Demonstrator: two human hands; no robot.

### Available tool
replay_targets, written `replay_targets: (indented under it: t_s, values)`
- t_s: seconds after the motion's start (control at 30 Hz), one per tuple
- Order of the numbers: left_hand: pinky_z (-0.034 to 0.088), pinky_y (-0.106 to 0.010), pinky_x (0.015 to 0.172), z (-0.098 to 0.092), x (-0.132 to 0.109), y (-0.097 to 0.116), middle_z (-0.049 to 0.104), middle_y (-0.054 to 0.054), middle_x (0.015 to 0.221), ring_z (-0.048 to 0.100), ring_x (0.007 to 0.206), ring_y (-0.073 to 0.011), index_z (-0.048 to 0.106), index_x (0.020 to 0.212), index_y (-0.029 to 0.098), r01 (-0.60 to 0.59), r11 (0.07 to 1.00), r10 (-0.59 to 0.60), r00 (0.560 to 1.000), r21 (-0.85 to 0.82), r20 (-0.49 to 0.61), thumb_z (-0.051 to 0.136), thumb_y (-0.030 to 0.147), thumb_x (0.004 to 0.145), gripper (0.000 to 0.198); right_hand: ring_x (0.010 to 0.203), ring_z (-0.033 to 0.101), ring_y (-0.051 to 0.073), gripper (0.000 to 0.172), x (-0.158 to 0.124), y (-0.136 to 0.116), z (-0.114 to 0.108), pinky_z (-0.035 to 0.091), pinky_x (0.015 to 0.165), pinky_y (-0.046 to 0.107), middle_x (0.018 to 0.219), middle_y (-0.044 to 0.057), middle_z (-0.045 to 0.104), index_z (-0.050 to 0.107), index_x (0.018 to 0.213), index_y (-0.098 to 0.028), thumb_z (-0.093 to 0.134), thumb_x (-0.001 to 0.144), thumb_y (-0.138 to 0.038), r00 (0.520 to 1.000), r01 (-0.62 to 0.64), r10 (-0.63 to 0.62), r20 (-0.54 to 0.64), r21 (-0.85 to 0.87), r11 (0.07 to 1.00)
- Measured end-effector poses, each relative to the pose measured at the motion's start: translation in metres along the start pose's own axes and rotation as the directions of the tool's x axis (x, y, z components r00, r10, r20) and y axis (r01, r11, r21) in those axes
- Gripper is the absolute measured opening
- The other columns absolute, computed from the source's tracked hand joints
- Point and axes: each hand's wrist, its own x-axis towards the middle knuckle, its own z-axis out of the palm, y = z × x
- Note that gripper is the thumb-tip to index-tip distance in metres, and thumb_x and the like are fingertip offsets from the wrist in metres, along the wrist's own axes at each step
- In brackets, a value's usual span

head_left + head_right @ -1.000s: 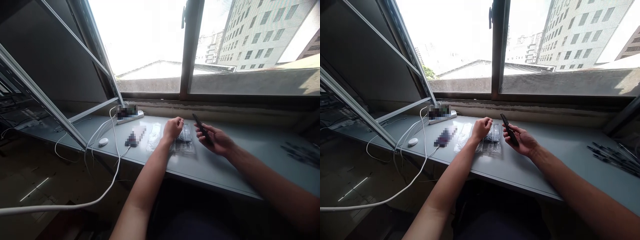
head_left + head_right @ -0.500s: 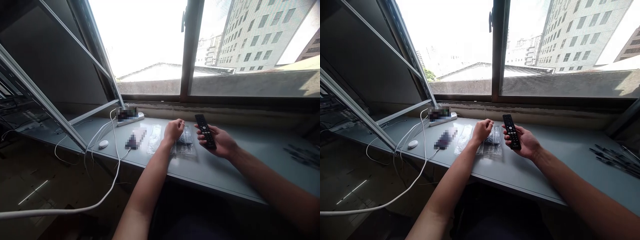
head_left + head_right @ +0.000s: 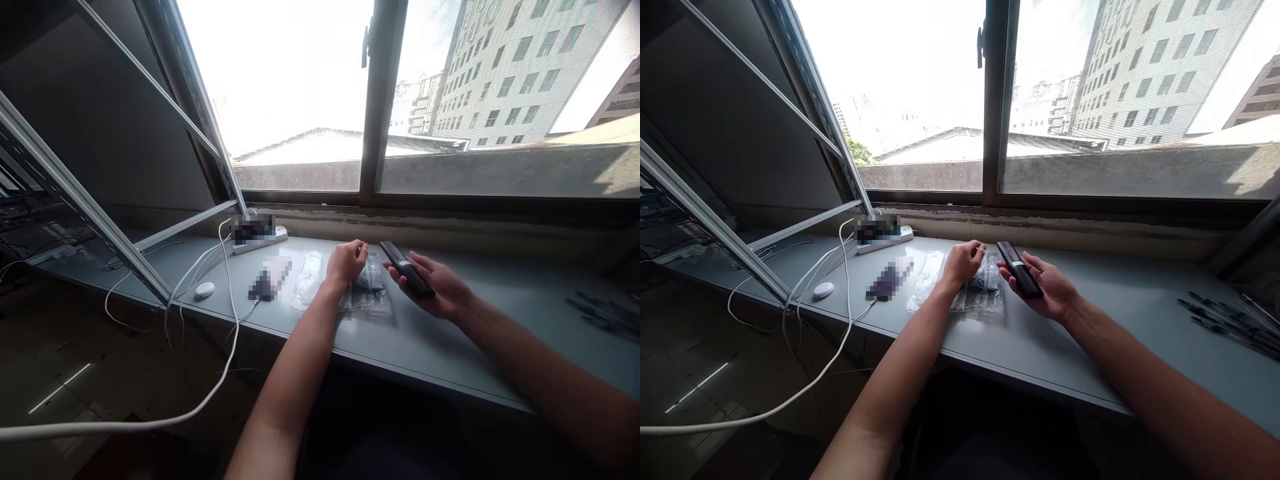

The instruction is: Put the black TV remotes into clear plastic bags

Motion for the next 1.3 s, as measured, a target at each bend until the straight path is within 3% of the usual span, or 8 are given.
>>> replay_targets:
  t_s: [0.1, 0.23, 0.43, 0.67, 0.8, 0.93, 1.17, 1.3]
  values:
    - [0.045, -0.032, 0.074, -0.001, 0.000, 0.001, 0.082, -0.006, 0.089, 0.071, 0.081, -0.0213, 0.083, 0.102, 0.024, 0.008, 1.000, -0.008, 1.000, 0.014, 0.005, 0.056, 0.038, 0.113, 0.032, 0.069, 0.075, 0.020, 0.040, 0.001, 0.000, -0.003, 0.062, 0.044, 0.025, 0.112, 0.017, 0.079, 0.062, 0.147, -0.016, 0.041, 0.122, -0.039, 0.999, 0.016, -0.017, 0.033, 0.026, 1.000]
    - [0.047, -0.031, 0.077, -0.002, 0.001, 0.002, 0.083, -0.007, 0.092, 0.072, 0.084, -0.0216, 0.084, 0.104, 0.024, 0.025, 0.999, -0.025, 0.999, 0.031, 0.024, 0.055, 0.038, 0.113, 0.033, 0.062, 0.065, 0.017, 0.031, 0.004, -0.001, -0.007, 0.058, 0.041, 0.024, 0.101, 0.012, 0.074, 0.063, 0.141, -0.017, 0.046, 0.119, -0.032, 0.997, 0.009, -0.012, 0.070, 0.043, 0.999]
    - [0.046, -0.031, 0.075, -0.003, 0.001, 0.004, 0.082, -0.007, 0.089, 0.071, 0.080, -0.0212, 0.084, 0.103, 0.024, 0.015, 0.998, -0.018, 0.999, 0.053, 0.043, 0.054, 0.037, 0.113, 0.034, 0.067, 0.070, 0.018, 0.028, 0.004, 0.000, -0.006, 0.068, 0.055, 0.025, 0.084, 0.006, 0.068, 0.065, 0.141, -0.014, 0.056, 0.117, -0.026, 0.999, 0.010, -0.011, 0.034, 0.026, 1.000]
    - [0.049, -0.032, 0.079, -0.001, 0.003, 0.002, 0.085, -0.008, 0.095, 0.075, 0.085, -0.0230, 0.084, 0.104, 0.024, 0.016, 0.997, -0.022, 0.997, 0.077, 0.068, 0.055, 0.037, 0.113, 0.033, 0.084, 0.084, 0.025, 0.037, 0.004, -0.002, -0.004, 0.077, 0.072, 0.037, 0.110, 0.016, 0.080, 0.057, 0.151, -0.011, 0.043, 0.121, -0.028, 1.000, -0.029, 0.029, 0.007, 0.044, 0.999]
    - [0.050, -0.033, 0.080, 0.000, 0.002, 0.000, 0.085, -0.008, 0.097, 0.076, 0.087, -0.0241, 0.085, 0.107, 0.024, 0.019, 0.995, -0.028, 0.995, 0.097, 0.093, 0.055, 0.037, 0.113, 0.033, 0.080, 0.081, 0.022, 0.039, 0.006, -0.005, -0.009, 0.066, 0.049, 0.024, 0.115, 0.017, 0.079, 0.056, 0.152, -0.016, 0.040, 0.123, -0.037, 0.997, -0.074, 0.072, 0.039, 0.063, 0.995]
    - [0.050, -0.033, 0.080, 0.000, 0.002, 0.000, 0.085, -0.009, 0.095, 0.076, 0.087, -0.0248, 0.086, 0.108, 0.024, 0.032, 0.990, -0.048, 0.992, 0.140, 0.116, 0.056, 0.038, 0.113, 0.034, 0.056, 0.063, 0.016, 0.041, 0.006, -0.004, -0.013, 0.051, 0.034, 0.022, 0.098, 0.010, 0.073, 0.058, 0.150, -0.017, 0.035, 0.123, -0.036, 0.996, -0.070, 0.063, 0.070, 0.100, 0.993]
    - [0.050, -0.033, 0.080, 0.000, 0.003, 0.000, 0.085, -0.009, 0.097, 0.077, 0.090, -0.0254, 0.086, 0.107, 0.025, 0.029, 0.984, -0.056, 0.987, 0.177, 0.150, 0.056, 0.039, 0.113, 0.034, 0.062, 0.064, 0.016, 0.034, 0.003, -0.002, -0.008, 0.066, 0.052, 0.026, 0.083, 0.005, 0.064, 0.066, 0.141, -0.013, 0.056, 0.118, -0.036, 0.998, -0.018, 0.016, 0.054, 0.046, 0.999]
    - [0.050, -0.033, 0.080, -0.001, 0.003, -0.001, 0.085, -0.009, 0.098, 0.077, 0.090, -0.0255, 0.086, 0.106, 0.025, 0.022, 0.984, -0.049, 0.988, 0.178, 0.147, 0.056, 0.039, 0.113, 0.033, 0.074, 0.077, 0.021, 0.025, 0.002, -0.001, -0.005, 0.075, 0.069, 0.032, 0.091, 0.010, 0.075, 0.067, 0.137, -0.013, 0.057, 0.116, -0.024, 0.999, 0.015, -0.016, -0.039, -0.046, 0.999]
